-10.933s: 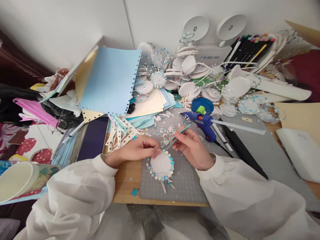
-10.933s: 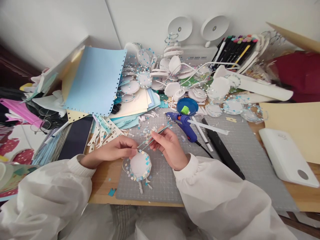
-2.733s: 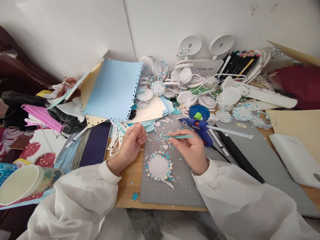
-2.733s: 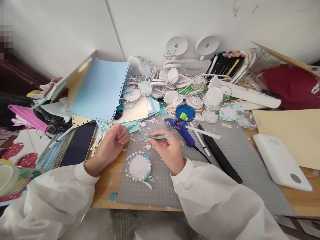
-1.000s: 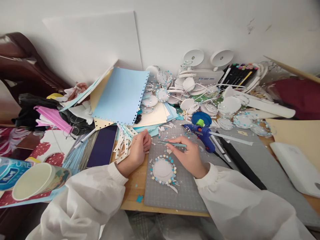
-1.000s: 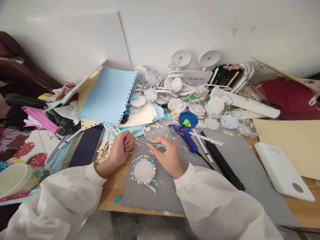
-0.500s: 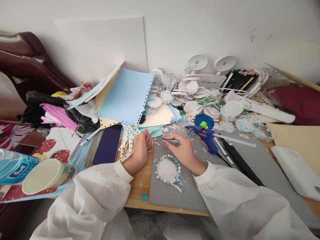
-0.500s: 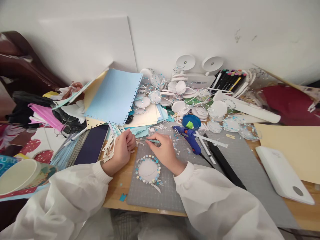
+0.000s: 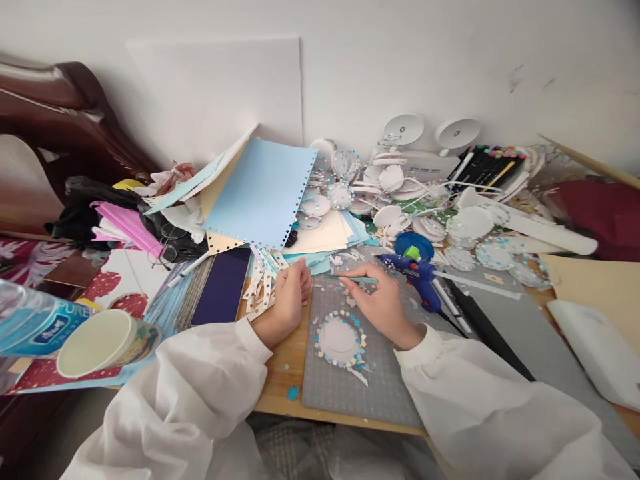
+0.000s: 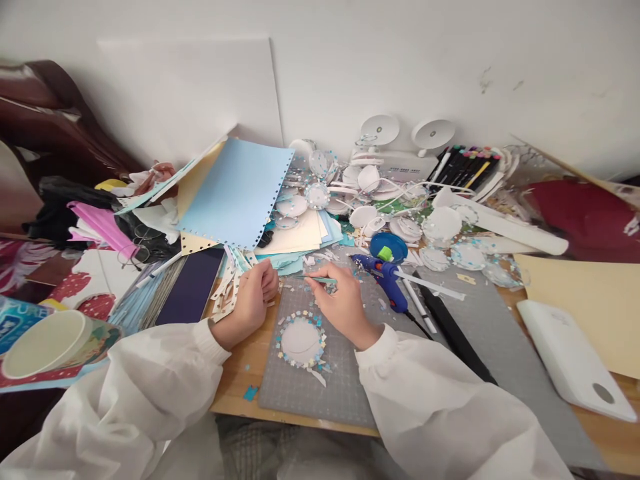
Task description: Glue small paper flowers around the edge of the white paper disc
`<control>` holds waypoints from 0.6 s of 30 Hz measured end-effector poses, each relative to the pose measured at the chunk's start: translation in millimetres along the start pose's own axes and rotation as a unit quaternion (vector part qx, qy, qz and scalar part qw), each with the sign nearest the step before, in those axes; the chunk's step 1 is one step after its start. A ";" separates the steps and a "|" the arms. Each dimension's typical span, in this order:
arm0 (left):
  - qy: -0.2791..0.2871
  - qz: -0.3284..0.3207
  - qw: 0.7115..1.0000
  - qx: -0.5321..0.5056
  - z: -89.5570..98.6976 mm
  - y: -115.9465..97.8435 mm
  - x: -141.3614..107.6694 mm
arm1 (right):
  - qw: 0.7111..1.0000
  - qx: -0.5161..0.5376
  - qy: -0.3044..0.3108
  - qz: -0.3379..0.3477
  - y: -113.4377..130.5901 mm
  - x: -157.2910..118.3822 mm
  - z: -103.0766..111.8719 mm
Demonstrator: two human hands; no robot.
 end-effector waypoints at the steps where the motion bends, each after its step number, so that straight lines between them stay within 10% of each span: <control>1: -0.001 0.002 1.000 0.000 0.3 0.4 0.1 | 1.000 0.001 0.001 -0.001 0.1 -0.1 -0.3; 18: 0.008 0.003 1.000 0.028 -1.0 0.6 1.2 | 0.992 0.077 -0.047 -0.087 -14.4 -15.0 28.5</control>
Point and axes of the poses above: each hand's wrist, its own x-axis towards the middle knuckle, its own z-axis out of the back of the hand, y = z × x, the point moved 7 cm from there along x, towards the middle knuckle, and after that the axes turned 8 degrees about z, right-handed, at the moved point
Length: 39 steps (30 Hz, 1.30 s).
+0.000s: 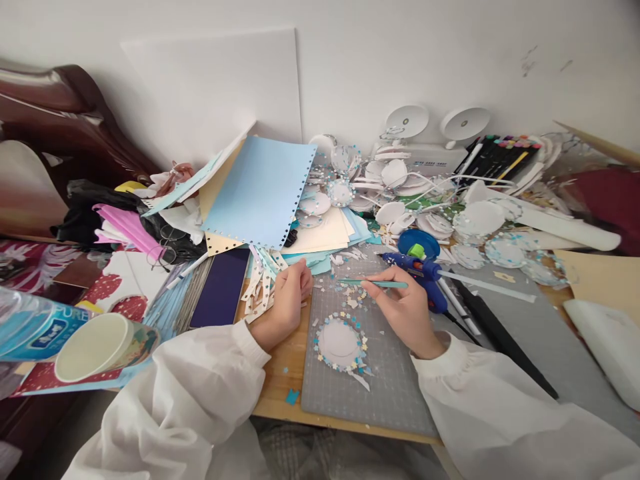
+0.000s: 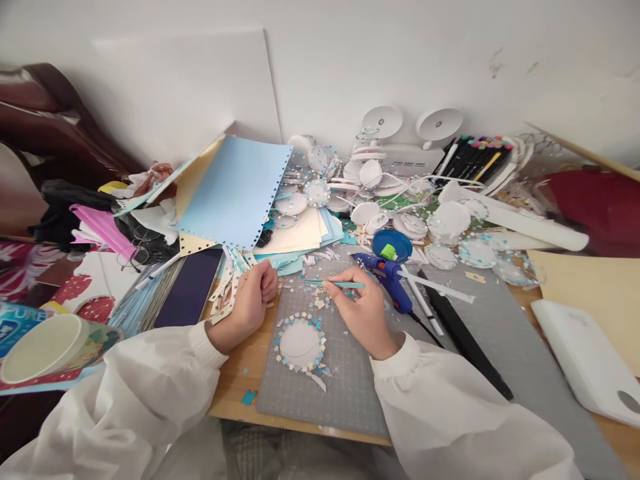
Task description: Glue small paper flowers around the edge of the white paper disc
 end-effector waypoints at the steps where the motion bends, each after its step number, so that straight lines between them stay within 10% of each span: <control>1: 0.000 0.001 1.000 0.002 -0.1 0.2 0.3 | 1.000 -0.003 0.010 0.006 0.3 0.3 -4.2; 20: 0.008 -0.003 1.000 0.014 -2.0 0.0 0.1 | 0.980 -0.105 0.089 0.142 5.2 2.2 -37.5; 30: 0.012 -0.008 0.999 0.048 -2.8 -2.1 -1.7 | 1.000 0.004 0.022 0.020 10.5 10.3 -7.6; 39: 0.100 -0.195 0.950 0.222 -25.2 -24.7 -30.4 | 0.943 0.278 -0.021 -0.184 -19.2 -13.6 1.7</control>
Point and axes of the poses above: each hand's wrist, its own x-axis towards the middle knuckle, its own z-axis out of the back of the hand, y = z × x, the point moved 7 cm from there along x, towards the middle knuckle, and after that the axes turned 8 degrees about z, right-handed, at the moved point
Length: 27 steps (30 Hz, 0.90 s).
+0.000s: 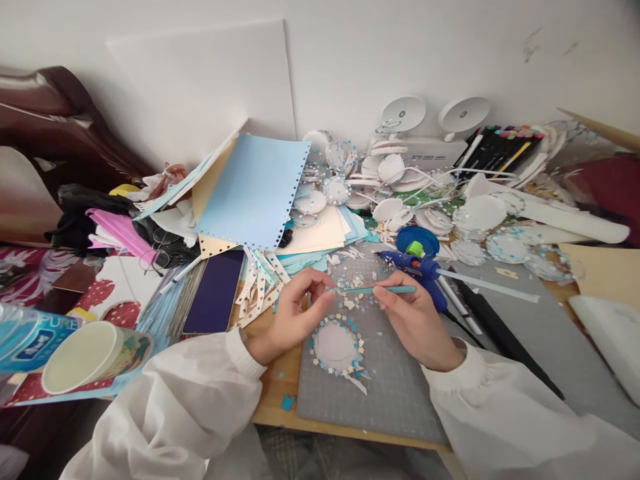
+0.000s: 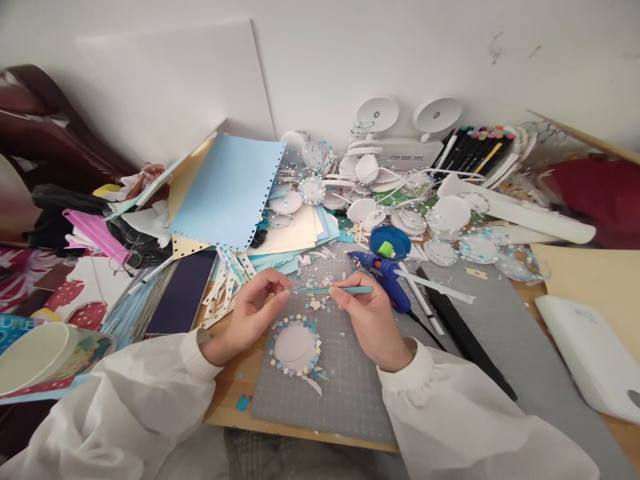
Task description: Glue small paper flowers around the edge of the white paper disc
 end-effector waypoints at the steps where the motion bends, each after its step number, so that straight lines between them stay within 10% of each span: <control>1: 0.010 -0.025 1.000 0.011 -2.3 -1.9 -1.3 | 1.000 0.020 0.000 -0.014 -1.1 -1.1 -2.0; 14: 0.016 -0.107 0.989 0.097 -7.6 -10.7 -3.0 | 0.992 0.096 0.005 -0.085 -8.6 -6.0 -8.2; 27: -0.011 -0.031 0.998 0.049 -1.4 1.7 1.7 | 0.992 0.093 -0.018 -0.080 -10.6 -4.2 -5.6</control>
Point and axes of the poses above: each hand's wrist, its own x-axis towards the middle knuckle, its own z-axis out of the back of the hand, y = z × x, the point moved 7 cm from there along x, towards the middle knuckle, and after that the axes turned 8 degrees about z, right-handed, at the moved point
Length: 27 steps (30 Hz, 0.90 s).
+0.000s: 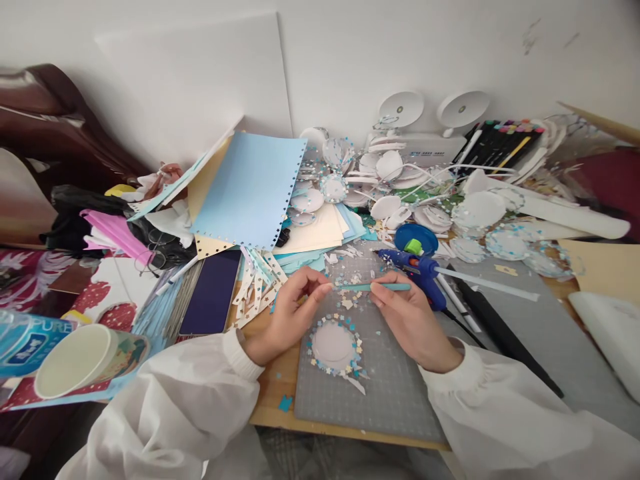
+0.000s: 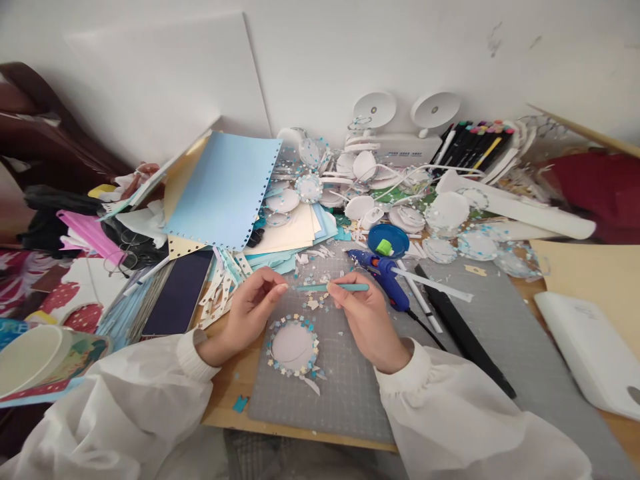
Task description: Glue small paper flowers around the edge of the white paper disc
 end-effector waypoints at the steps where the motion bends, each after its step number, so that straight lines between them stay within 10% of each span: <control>1: -0.002 0.013 1.000 -0.005 0.7 1.8 0.9 | 1.000 0.005 -0.002 -0.004 -0.5 0.1 0.4; 27: 0.041 0.052 0.998 -0.022 -5.0 4.3 0.2 | 0.999 -0.039 0.009 0.023 5.3 -1.0 -2.6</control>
Point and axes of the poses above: each hand's wrist, its own x-axis towards the middle knuckle, its own z-axis out of the back of the hand, y = z × x, the point moved 7 cm from there along x, towards the middle knuckle, and after that the axes turned 8 degrees about z, right-handed, at the moved point
